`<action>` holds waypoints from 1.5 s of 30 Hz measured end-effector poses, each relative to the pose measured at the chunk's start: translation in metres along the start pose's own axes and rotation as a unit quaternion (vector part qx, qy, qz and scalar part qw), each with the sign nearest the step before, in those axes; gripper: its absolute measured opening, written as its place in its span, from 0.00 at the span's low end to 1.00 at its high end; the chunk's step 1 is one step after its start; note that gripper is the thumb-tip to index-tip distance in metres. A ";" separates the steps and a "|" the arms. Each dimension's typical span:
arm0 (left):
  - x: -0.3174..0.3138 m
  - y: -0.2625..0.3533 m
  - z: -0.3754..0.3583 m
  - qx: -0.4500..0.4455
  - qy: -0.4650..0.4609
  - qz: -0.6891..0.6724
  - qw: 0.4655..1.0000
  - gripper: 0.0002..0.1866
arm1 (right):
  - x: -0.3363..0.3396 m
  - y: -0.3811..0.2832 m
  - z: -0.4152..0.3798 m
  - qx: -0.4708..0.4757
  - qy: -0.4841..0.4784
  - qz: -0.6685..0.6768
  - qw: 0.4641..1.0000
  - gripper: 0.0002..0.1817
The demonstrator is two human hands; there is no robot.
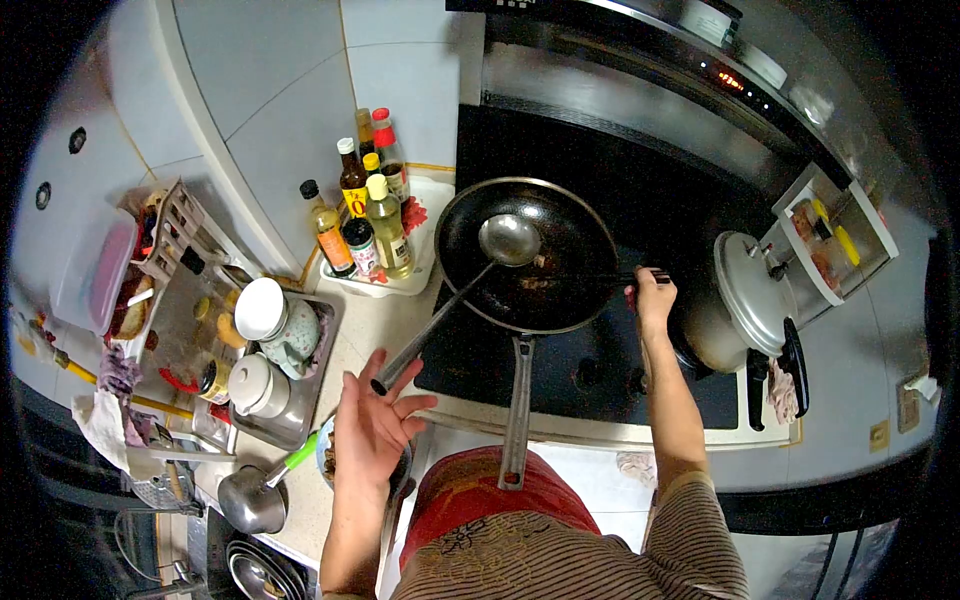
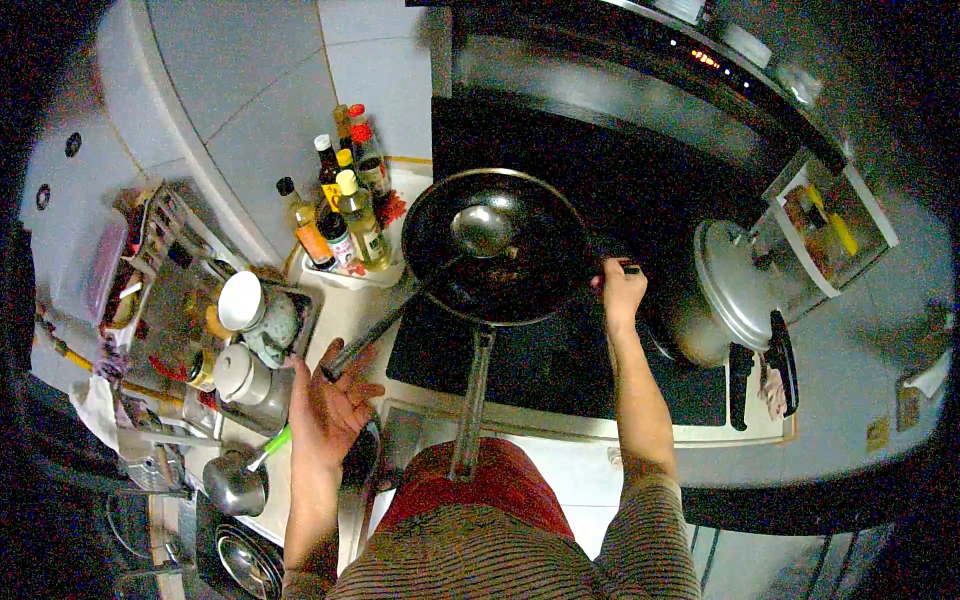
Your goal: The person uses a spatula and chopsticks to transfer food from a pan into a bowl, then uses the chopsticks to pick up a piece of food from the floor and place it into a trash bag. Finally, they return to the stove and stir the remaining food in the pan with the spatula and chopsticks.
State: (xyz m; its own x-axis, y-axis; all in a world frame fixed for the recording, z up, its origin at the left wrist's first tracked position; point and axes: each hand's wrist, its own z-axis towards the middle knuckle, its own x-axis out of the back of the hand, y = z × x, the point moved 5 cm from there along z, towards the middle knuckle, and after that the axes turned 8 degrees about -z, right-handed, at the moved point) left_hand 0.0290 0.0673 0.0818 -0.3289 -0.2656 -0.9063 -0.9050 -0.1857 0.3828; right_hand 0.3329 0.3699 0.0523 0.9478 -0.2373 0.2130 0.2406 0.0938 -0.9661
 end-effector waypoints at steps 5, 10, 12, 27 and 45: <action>0.056 0.001 -0.022 -0.039 0.090 0.027 0.995 0.25 | 0.011 0.005 0.003 -0.092 0.024 0.032 0.995 0.06; 0.114 0.002 -0.062 -0.080 0.256 0.109 0.957 0.17 | 0.013 0.013 0.008 -0.135 0.028 0.039 0.990 0.07; 0.143 -0.007 -0.083 -0.080 0.306 0.116 0.942 0.14 | 0.013 0.017 0.011 -0.140 0.030 0.036 0.989 0.07; 0.236 -0.042 -0.160 -0.116 0.436 0.123 0.884 0.04 | 0.014 0.014 0.022 -0.054 0.039 0.030 0.997 0.08; 0.240 -0.053 -0.147 -0.137 0.423 -0.002 0.896 0.06 | -0.016 -0.040 -0.052 0.132 -0.088 -0.034 0.987 0.09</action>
State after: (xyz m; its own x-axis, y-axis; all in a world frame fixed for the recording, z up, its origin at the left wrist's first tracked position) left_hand 0.0377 -0.1260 -0.1296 0.1005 -0.8644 -0.4926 -0.7673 -0.3825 0.5148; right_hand 0.2976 0.3198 0.0801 0.9434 -0.0830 0.3211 0.3298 0.3383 -0.8814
